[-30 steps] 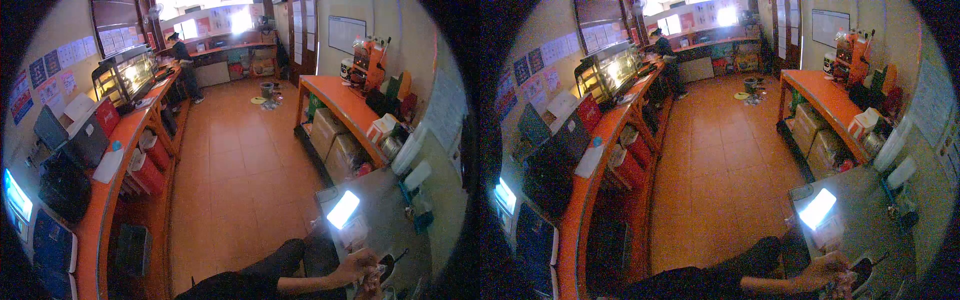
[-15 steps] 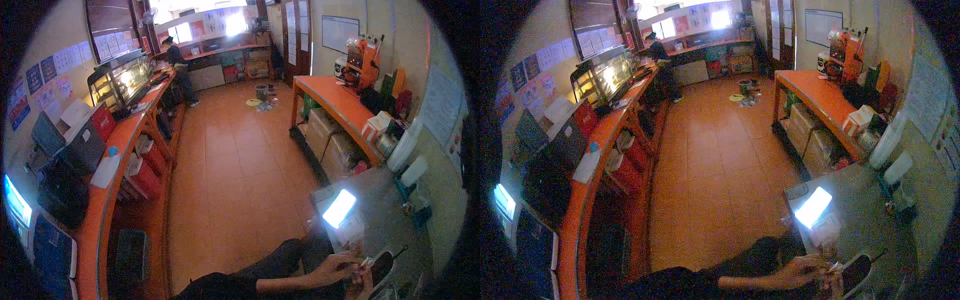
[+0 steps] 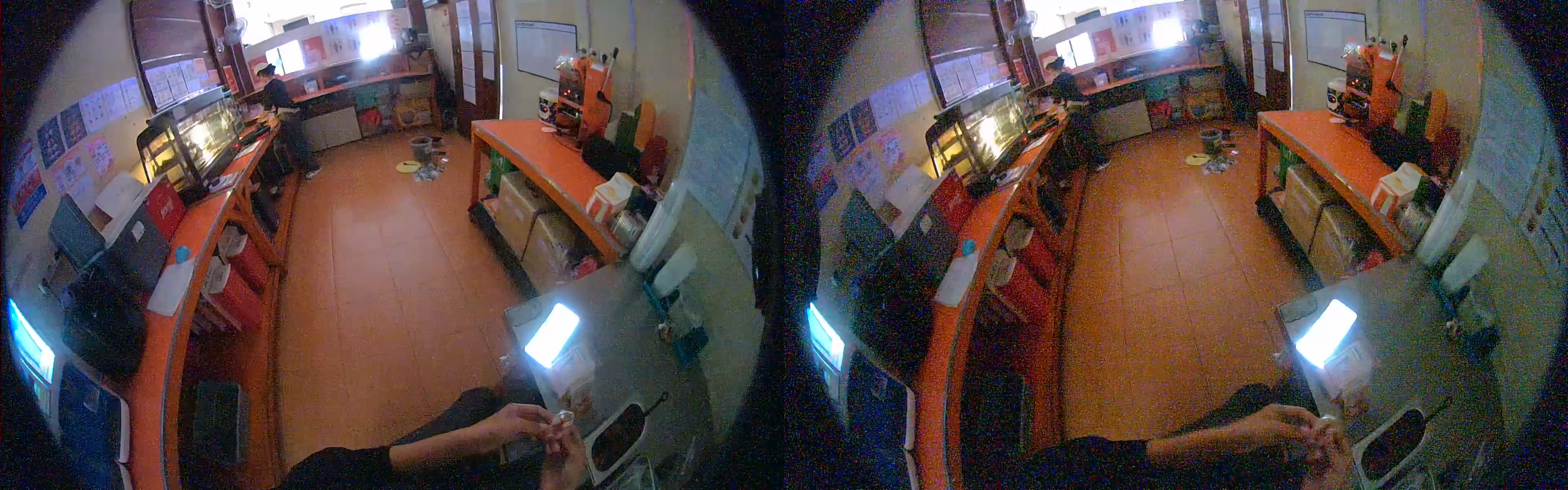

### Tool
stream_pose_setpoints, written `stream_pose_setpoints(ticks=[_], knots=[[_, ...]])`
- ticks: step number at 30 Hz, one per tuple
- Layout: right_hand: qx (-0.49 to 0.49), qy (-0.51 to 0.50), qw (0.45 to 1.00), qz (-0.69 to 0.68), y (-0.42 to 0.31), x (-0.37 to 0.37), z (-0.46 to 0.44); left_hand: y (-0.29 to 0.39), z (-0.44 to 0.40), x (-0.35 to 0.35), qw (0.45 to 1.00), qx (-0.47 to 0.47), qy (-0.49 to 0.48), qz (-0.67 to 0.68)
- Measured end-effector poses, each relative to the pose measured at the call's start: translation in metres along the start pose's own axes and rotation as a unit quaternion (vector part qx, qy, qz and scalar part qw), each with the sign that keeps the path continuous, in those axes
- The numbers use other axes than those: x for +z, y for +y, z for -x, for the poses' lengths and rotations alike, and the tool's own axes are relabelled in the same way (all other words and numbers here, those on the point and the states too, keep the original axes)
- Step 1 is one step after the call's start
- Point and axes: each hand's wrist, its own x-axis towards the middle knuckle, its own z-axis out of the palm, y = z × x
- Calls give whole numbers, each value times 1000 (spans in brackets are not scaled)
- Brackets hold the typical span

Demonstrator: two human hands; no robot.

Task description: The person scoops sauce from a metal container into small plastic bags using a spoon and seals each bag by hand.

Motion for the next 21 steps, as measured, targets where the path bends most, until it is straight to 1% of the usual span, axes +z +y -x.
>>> stream_pose_setpoints(ticks=[1,2,4,5,7,11,13,14,16,17,19,20,21], knots=[[10,21,1000,7,2,2,-1,-1,0,-4,999,-34,2,18],[10,22,1000,6,4,-1,-3,-6,-2,-9,999,-35,2,19],[-6,4,998,64,8,-7,-9,-22,-9,-19,997,-9,-49,60],[-6,5,998,64,10,-6,-10,-28,-11,-23,997,-10,-49,60],[15,40,998,42,14,-1,-10,-31,-12,-26,988,15,-85,125],[-6,35,996,79,25,-9,-16,-17,0,-23,986,-2,-61,156],[1,-14,998,66,33,-25,-24,-16,2,-25,992,24,-24,125],[5,-39,997,59,37,-34,-28,-17,2,-26,991,24,-25,126],[12,-88,995,45,41,-43,-31,-17,3,-27,996,68,7,64],[12,-87,995,45,43,-43,-30,-17,4,-26,996,68,7,65],[-69,-207,975,33,46,-41,-27,-14,6,-24,995,61,22,76],[-70,-207,975,34,47,-39,-25,-16,6,-24,995,61,21,76],[-120,-226,964,67,48,-37,-25,-19,4,-25,995,81,49,31]])
